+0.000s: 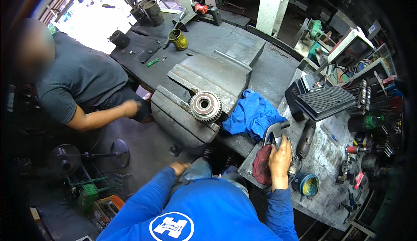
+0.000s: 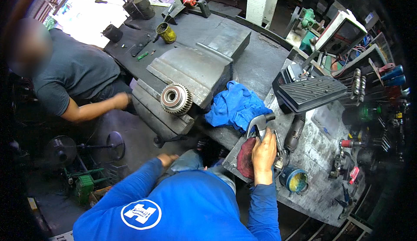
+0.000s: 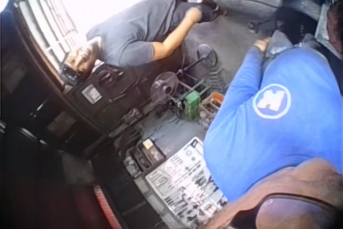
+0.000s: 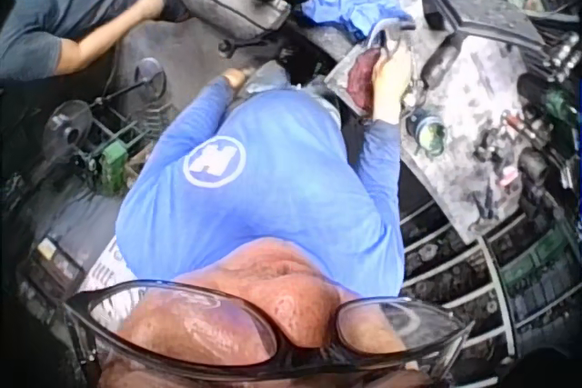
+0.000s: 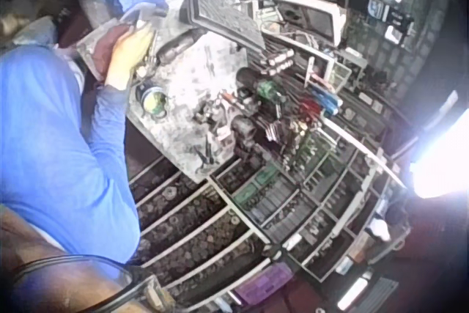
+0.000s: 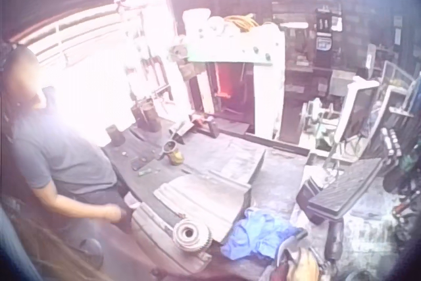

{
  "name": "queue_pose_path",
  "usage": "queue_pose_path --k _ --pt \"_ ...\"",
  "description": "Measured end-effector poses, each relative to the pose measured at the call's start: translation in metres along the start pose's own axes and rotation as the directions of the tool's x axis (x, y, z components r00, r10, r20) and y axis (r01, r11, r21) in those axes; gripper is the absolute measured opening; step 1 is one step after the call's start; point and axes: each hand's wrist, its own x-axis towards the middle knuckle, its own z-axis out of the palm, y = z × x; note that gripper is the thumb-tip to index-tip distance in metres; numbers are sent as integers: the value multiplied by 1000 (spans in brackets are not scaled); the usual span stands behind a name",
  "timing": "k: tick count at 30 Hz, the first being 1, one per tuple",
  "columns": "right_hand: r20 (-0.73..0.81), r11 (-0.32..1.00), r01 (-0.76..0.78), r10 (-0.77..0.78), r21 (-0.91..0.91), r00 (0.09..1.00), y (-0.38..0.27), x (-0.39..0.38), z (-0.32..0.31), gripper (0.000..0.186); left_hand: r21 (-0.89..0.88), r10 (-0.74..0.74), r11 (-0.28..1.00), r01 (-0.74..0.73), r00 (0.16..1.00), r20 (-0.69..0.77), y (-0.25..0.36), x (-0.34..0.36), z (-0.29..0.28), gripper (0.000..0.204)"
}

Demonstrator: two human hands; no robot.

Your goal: The person selects a hammer from a tool rack and walks to a workbench. They repeatedly tap a cylindrical gear component with the hammer, rotate it, and inspect it. Another person works at a separate station in the background.

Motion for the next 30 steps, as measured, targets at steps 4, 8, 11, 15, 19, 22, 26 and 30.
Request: queue_pose_path --k 4,8,11,15,19,22,26,30 --pt "53 1000 0 -1 24 999 2 12 14 55 -228 20 973 38 969 246 -1 -19 61 82" --pt "35 999 23 -22 -44 999 5 8 19 56 -611 -92 777 151 988 127 -53 -22 90 70" --pt "21 997 44 -43 -68 999 7 9 17 56 -242 59 965 -99 984 -168 -77 -27 122 52" --pt "83 986 56 -43 -154 996 6 12 8 58 -55 69 996 -77 988 -142 -77 -62 110 36" --pt "54 982 63 -54 -179 997 0 6 -5 64 -93 192 980 -176 962 194 -69 -122 57 22" --pt "52 986 69 -61 -155 997 -13 -9 -13 65 -346 294 924 -164 882 367 -75 -149 36 22" --pt "76 975 197 -190 -100 979 -45 -41 -19 64 -437 428 852 -289 865 263 -114 -161 51 24" --pt "185 954 300 -291 -19 939 -85 -84 -17 63 -503 467 782 -368 880 83 -148 -159 74 44"
